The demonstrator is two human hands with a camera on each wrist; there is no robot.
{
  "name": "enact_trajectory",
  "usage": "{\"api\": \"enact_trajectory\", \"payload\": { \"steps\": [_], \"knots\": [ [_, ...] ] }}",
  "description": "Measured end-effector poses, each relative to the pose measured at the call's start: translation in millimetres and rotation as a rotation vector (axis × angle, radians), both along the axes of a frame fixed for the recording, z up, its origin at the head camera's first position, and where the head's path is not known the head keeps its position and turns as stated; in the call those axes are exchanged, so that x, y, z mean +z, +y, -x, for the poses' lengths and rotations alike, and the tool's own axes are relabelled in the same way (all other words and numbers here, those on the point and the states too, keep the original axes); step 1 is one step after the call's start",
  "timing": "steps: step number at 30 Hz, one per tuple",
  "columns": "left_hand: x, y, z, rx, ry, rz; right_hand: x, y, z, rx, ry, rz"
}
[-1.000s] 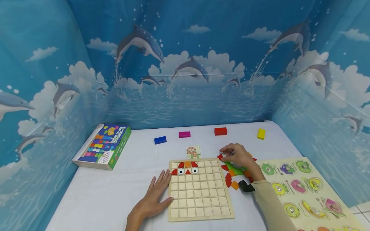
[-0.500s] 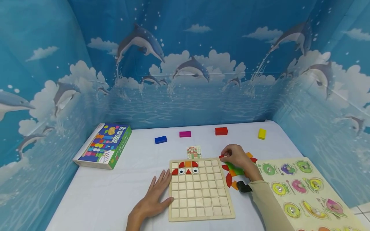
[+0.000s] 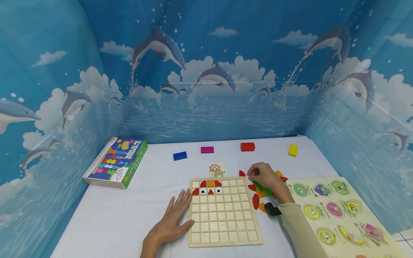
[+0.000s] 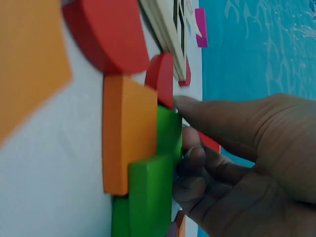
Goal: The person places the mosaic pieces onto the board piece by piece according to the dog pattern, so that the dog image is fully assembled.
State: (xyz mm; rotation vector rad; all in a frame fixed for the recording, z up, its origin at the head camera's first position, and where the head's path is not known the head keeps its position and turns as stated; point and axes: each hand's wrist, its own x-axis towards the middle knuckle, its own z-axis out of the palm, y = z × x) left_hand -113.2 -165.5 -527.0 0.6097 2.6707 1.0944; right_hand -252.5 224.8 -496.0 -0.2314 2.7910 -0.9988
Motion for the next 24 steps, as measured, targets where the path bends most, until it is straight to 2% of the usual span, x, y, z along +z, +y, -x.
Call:
{"api": "enact_trajectory", "payload": {
  "steps": [12,21,24],
  "knots": [
    [-0.3,-0.4,0.9,-0.001,-0.007,-0.004,0.9,-18.0,10.8,0.067,0.091,0.029],
    [-0.8,0.8,1.3,-0.007,-0.009,-0.002,4.8,-28.3,15.1,0.013,0.024,0.022],
    [-1.0,0.8,0.9,-0.004,-0.011,-0.003,4.1,-28.0,15.3,0.02,0.015,0.029]
  ]
}}
